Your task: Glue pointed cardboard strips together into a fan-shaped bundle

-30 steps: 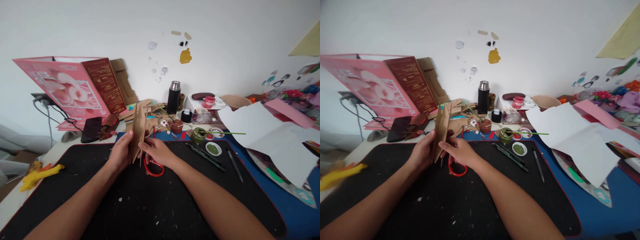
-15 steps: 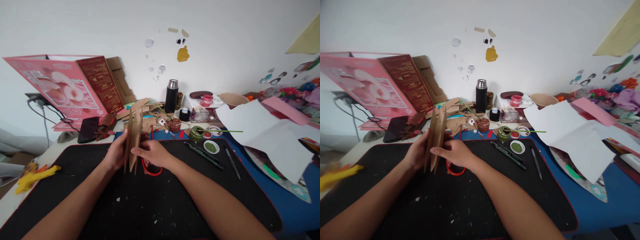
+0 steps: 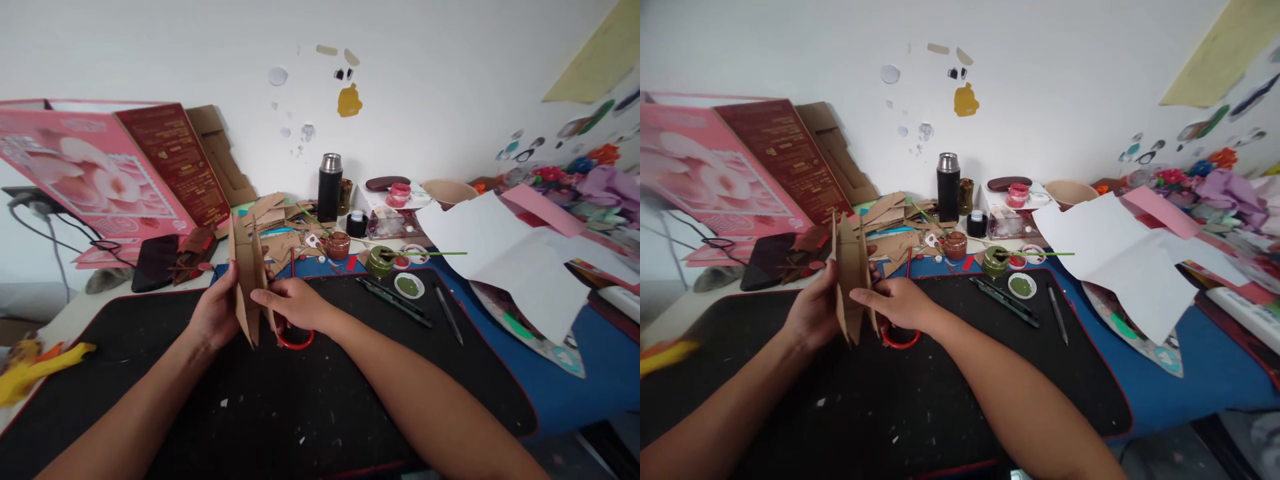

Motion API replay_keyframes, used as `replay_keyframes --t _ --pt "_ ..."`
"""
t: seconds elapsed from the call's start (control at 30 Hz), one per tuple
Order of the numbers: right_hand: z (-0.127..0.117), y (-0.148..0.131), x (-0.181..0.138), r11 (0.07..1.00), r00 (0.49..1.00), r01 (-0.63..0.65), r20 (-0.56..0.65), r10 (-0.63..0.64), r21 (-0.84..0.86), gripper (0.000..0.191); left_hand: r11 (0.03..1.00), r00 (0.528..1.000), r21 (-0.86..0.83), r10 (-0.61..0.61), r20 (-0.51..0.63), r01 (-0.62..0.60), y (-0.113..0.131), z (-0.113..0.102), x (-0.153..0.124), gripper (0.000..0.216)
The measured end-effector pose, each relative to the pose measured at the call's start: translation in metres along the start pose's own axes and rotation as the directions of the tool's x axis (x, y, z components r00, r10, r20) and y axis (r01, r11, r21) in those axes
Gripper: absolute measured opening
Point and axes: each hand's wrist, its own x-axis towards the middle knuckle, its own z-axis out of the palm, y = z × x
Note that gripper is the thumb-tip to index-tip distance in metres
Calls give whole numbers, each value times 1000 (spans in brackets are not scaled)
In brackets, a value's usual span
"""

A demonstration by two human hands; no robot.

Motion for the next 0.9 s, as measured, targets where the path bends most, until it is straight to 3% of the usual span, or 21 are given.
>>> replay_keyframes --t 0.13,0.43,0.67,0.8,0.9 --pt "0 2 1 999 1000 16 1 -16 -51 63 1000 1000 1 -17 0 17 3 4 -1 53" --pt "2 -1 1 999 1000 -16 -5 16 34 60 993 987 -62 95 -131 -104 12 10 4 21" --pt "3 -2 -3 985 1000 1 -15 -4 -170 63 955 957 213 242 -161 -206 -3 9 4 32" --pt "5 -6 -6 981 999 13 -36 -21 -194 58 972 962 141 211 -171 -188 -5 11 3 42" --pt "5 -8 -7 966 999 34 -32 -44 -257 57 961 955 143 256 -151 -235 -2 12 2 43"
